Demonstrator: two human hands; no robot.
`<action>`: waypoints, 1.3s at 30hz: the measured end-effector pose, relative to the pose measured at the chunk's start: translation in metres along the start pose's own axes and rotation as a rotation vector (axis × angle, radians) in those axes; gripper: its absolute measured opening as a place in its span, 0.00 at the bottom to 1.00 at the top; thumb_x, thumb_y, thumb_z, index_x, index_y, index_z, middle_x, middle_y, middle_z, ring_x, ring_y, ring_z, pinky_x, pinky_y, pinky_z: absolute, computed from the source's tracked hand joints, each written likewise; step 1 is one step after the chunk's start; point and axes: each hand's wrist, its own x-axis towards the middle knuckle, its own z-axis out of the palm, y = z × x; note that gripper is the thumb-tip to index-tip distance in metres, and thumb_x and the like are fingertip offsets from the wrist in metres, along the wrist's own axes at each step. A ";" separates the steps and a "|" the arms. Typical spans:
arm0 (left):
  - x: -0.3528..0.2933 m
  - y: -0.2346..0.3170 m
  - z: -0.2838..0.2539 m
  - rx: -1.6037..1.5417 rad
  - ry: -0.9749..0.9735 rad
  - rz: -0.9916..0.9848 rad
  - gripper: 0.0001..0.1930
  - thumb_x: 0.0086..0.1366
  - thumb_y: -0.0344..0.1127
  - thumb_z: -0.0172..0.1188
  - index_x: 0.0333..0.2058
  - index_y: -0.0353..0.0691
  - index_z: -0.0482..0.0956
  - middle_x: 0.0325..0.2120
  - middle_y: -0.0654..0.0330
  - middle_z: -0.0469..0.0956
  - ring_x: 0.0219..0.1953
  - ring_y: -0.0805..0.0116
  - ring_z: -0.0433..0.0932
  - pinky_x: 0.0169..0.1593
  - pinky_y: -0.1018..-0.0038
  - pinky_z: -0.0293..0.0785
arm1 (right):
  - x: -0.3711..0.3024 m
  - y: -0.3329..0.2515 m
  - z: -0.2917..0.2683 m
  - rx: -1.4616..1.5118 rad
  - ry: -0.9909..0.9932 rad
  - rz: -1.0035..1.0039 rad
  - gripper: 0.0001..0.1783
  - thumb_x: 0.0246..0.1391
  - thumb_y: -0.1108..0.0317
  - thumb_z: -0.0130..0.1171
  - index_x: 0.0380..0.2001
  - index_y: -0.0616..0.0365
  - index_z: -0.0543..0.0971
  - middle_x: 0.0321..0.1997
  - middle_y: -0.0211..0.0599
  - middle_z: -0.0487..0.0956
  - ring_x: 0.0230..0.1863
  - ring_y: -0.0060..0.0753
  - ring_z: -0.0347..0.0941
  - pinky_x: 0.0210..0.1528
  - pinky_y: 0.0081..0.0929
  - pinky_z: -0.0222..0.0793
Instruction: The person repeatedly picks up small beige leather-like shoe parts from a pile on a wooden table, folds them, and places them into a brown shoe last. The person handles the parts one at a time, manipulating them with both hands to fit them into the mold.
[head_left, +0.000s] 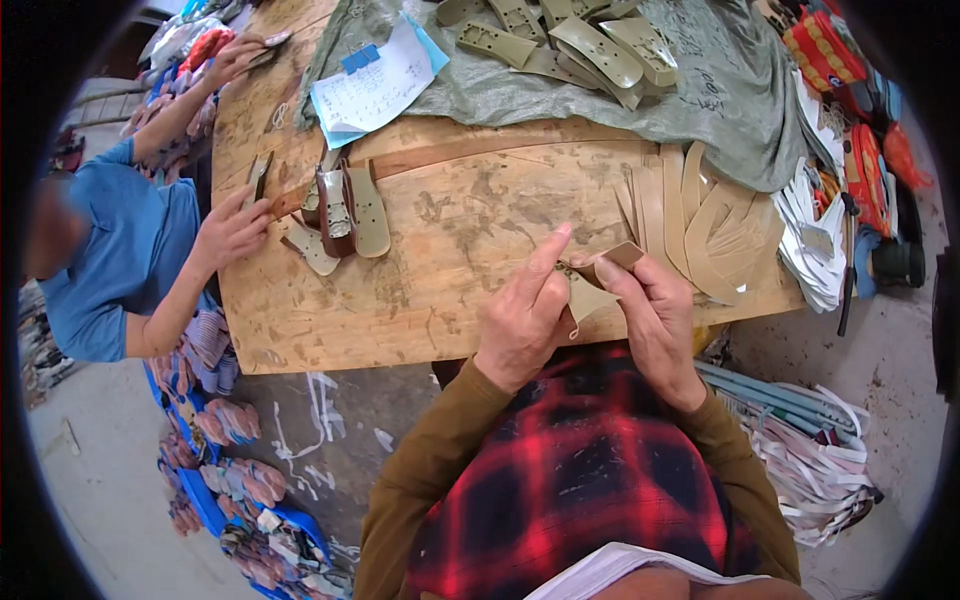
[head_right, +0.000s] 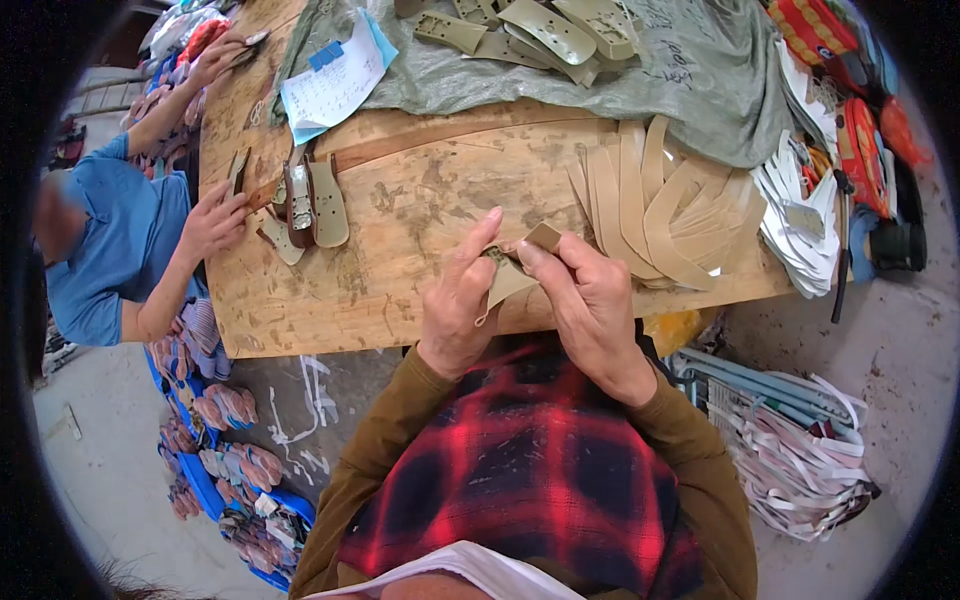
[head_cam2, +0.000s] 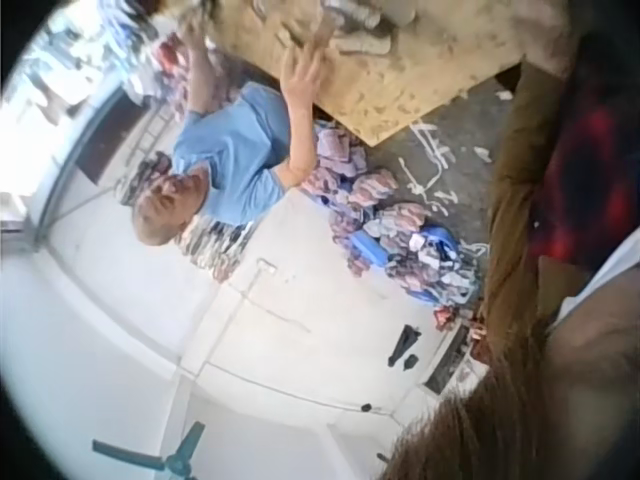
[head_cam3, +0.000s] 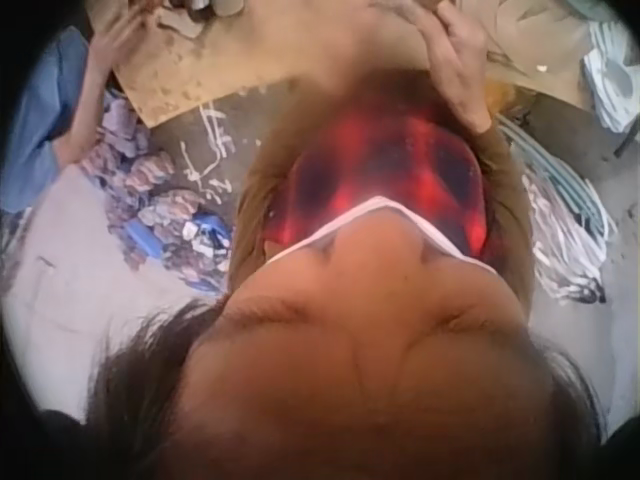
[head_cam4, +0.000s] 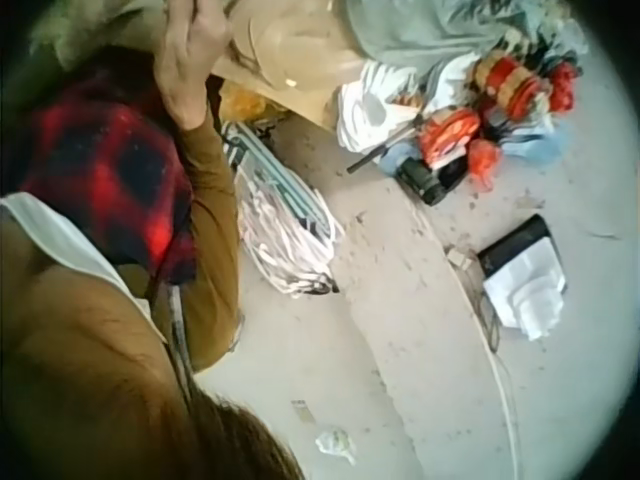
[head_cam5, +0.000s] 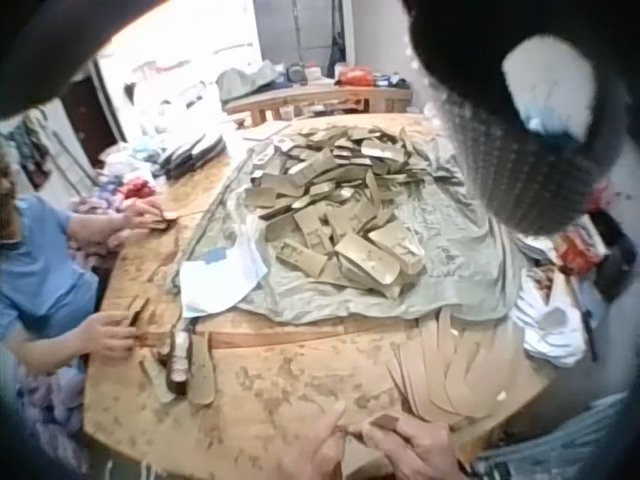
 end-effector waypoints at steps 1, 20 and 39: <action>-0.001 0.001 0.001 -0.004 -0.010 -0.017 0.13 0.50 0.19 0.60 0.33 0.36 0.67 0.56 0.46 0.73 0.42 0.53 0.81 0.38 0.67 0.79 | -0.002 0.000 -0.001 0.008 0.005 0.034 0.10 0.63 0.71 0.54 0.39 0.67 0.80 0.26 0.30 0.77 0.28 0.15 0.67 0.31 0.18 0.65; 0.016 0.013 -0.013 -0.277 -0.171 -0.398 0.09 0.64 0.31 0.57 0.40 0.33 0.73 0.41 0.50 0.80 0.38 0.51 0.80 0.40 0.67 0.76 | 0.016 -0.019 -0.041 0.260 0.069 -0.002 0.16 0.67 0.66 0.46 0.44 0.69 0.78 0.44 0.40 0.79 0.40 0.24 0.74 0.46 0.22 0.70; 0.015 0.020 -0.022 -1.099 -0.711 -0.641 0.14 0.71 0.36 0.52 0.50 0.34 0.73 0.39 0.60 0.77 0.41 0.72 0.76 0.47 0.72 0.74 | 0.019 0.008 -0.037 0.529 -0.298 0.474 0.18 0.67 0.61 0.51 0.23 0.57 0.75 0.16 0.24 0.72 0.15 0.15 0.67 0.18 0.15 0.61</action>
